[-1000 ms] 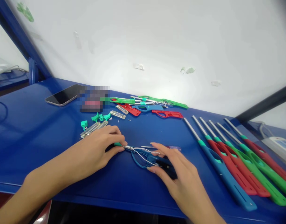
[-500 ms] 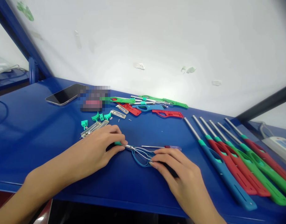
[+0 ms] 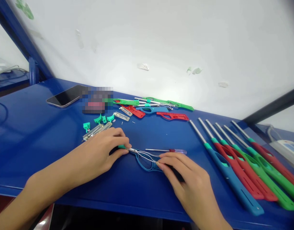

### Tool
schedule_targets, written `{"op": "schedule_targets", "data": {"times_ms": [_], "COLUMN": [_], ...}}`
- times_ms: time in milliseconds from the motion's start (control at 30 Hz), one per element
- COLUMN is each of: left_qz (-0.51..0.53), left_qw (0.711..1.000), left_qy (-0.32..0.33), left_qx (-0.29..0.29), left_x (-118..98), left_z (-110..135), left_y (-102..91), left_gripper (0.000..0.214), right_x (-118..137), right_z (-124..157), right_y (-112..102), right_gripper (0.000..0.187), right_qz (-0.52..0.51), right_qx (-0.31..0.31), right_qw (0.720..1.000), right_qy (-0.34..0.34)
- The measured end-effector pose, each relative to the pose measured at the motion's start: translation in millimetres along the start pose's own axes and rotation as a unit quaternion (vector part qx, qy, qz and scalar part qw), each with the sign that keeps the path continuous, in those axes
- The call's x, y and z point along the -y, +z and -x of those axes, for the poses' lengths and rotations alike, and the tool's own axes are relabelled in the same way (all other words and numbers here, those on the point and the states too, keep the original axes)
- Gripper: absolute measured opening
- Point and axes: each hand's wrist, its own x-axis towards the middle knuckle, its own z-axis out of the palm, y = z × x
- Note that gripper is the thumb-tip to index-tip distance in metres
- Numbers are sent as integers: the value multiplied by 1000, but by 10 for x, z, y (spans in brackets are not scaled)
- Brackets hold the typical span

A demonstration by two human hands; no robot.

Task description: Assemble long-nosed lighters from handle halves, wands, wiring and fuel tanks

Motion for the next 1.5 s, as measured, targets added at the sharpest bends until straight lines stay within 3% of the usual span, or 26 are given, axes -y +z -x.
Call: {"op": "schedule_targets", "data": {"times_ms": [233, 667, 1067, 1500], "left_qz": [-7, -2, -6, 1], "left_qw": [1000, 1000, 1000, 1000], "left_qy": [0, 7, 3, 1], "left_qx": [9, 5, 9, 18], "left_x": [-18, -15, -21, -39], "left_z": [3, -1, -12, -33], "left_y": [-13, 3, -8, -18], "left_gripper": [24, 20, 21, 20], "right_x": [12, -25, -27, -14], "right_z": [35, 25, 53, 8], "right_y": [-7, 8, 33, 12], "right_gripper": [13, 13, 5, 28], "right_qz": [11, 0, 8, 40], "right_qx": [20, -1, 0, -8], "right_qw": [1000, 1000, 1000, 999], "right_qy": [9, -22, 6, 33]}}
